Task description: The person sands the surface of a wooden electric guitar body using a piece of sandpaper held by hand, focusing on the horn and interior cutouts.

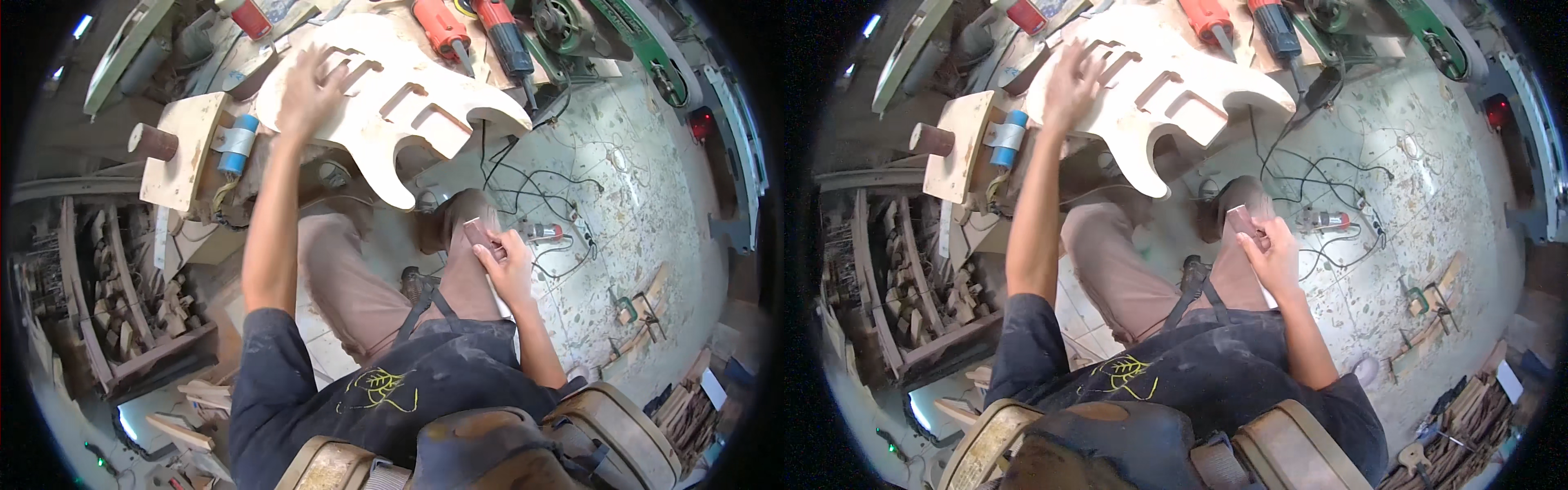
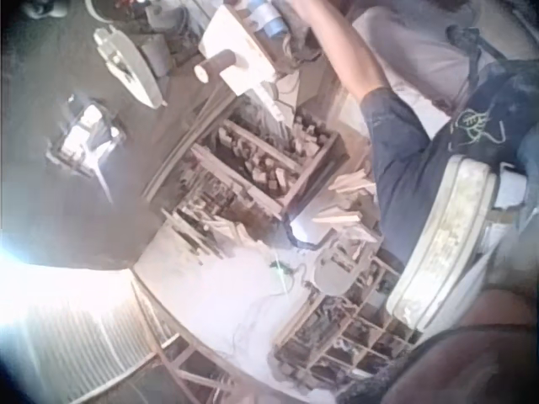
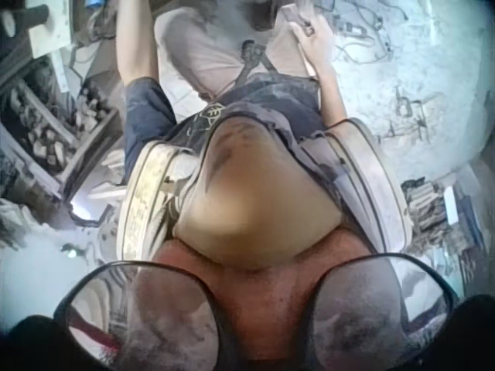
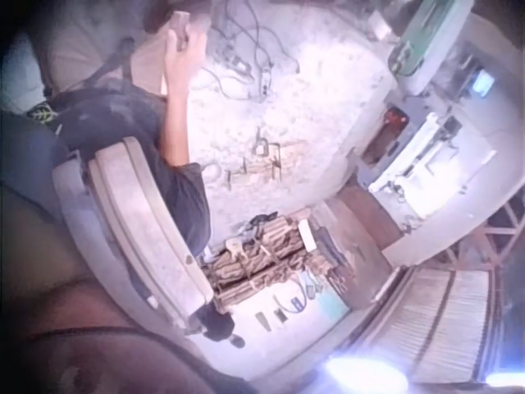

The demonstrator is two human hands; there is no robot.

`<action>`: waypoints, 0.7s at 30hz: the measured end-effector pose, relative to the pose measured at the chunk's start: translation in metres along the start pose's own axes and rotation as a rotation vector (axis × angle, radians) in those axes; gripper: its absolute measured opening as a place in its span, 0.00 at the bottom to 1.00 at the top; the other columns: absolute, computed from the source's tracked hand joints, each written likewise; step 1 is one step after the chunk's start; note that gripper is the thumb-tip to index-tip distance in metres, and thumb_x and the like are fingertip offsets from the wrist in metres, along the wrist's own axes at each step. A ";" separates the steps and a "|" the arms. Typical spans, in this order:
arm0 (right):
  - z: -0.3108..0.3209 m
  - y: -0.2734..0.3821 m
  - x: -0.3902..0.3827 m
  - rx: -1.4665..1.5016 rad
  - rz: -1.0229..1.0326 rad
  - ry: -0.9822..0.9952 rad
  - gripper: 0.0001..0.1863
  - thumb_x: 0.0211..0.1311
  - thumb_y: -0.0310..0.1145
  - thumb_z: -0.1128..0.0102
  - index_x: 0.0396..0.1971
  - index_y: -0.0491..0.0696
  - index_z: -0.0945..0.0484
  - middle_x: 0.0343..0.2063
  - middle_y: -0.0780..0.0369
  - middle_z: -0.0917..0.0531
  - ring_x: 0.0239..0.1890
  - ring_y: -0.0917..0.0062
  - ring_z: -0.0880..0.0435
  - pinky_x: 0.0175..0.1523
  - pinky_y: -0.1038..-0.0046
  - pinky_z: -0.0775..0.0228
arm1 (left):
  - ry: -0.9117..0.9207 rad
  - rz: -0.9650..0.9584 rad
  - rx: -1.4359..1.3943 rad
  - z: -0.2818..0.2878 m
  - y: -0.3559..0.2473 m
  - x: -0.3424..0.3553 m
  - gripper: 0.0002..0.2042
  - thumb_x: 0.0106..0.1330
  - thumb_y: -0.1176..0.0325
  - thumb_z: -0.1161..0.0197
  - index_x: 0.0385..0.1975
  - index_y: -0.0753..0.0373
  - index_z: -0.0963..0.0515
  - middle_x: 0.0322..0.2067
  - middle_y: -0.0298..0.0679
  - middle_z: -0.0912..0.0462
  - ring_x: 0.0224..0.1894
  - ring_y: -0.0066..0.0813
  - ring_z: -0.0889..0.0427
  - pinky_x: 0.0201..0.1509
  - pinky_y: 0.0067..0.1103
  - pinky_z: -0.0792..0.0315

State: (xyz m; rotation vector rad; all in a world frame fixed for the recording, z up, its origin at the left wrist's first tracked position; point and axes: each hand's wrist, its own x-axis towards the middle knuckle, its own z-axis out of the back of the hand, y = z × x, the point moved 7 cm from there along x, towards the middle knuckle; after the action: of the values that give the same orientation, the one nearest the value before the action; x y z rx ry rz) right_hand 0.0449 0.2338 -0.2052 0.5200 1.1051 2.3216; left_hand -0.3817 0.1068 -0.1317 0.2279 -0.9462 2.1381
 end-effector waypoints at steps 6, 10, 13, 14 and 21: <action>-0.008 -0.009 0.009 0.091 0.069 0.074 0.17 0.58 0.35 0.24 0.42 0.40 0.17 0.31 0.56 0.20 0.29 0.68 0.19 0.34 0.70 0.27 | 0.289 -0.156 0.238 -0.029 -0.098 -0.102 0.33 0.77 0.46 0.51 0.74 0.64 0.37 0.77 0.57 0.47 0.80 0.54 0.52 0.81 0.45 0.55; -0.006 -0.018 0.008 0.179 0.017 0.082 0.20 0.58 0.35 0.24 0.43 0.36 0.16 0.28 0.60 0.23 0.27 0.77 0.23 0.35 0.74 0.30 | 0.357 -0.302 0.086 -0.011 -0.153 -0.155 0.27 0.74 0.52 0.45 0.65 0.66 0.25 0.72 0.54 0.33 0.77 0.52 0.40 0.79 0.45 0.47; -0.004 -0.034 0.001 0.221 -0.096 0.092 0.18 0.58 0.35 0.24 0.43 0.38 0.16 0.30 0.57 0.21 0.26 0.73 0.20 0.33 0.73 0.28 | 0.717 -0.218 -0.412 -0.004 -0.155 -0.177 0.23 0.71 0.58 0.43 0.60 0.66 0.20 0.64 0.51 0.22 0.73 0.49 0.31 0.78 0.44 0.44; -0.002 -0.036 0.000 0.217 -0.086 0.076 0.19 0.58 0.35 0.24 0.43 0.38 0.16 0.30 0.58 0.21 0.26 0.75 0.21 0.33 0.73 0.28 | 0.532 -0.276 -0.394 0.011 -0.161 -0.163 0.22 0.69 0.60 0.42 0.58 0.65 0.18 0.60 0.49 0.19 0.71 0.48 0.28 0.78 0.43 0.42; 0.000 -0.021 -0.004 0.319 -0.121 0.065 0.18 0.61 0.33 0.25 0.45 0.37 0.16 0.31 0.60 0.22 0.26 0.81 0.18 0.32 0.78 0.28 | 0.508 -0.795 0.287 0.000 -0.115 -0.126 0.36 0.67 0.38 0.42 0.73 0.49 0.32 0.74 0.41 0.35 0.76 0.43 0.38 0.80 0.45 0.45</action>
State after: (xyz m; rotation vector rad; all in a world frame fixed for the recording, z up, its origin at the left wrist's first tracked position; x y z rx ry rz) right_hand 0.0543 0.2430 -0.2221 0.4802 1.5075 2.0824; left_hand -0.2130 0.0824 -0.1232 0.1515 -0.1829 1.4604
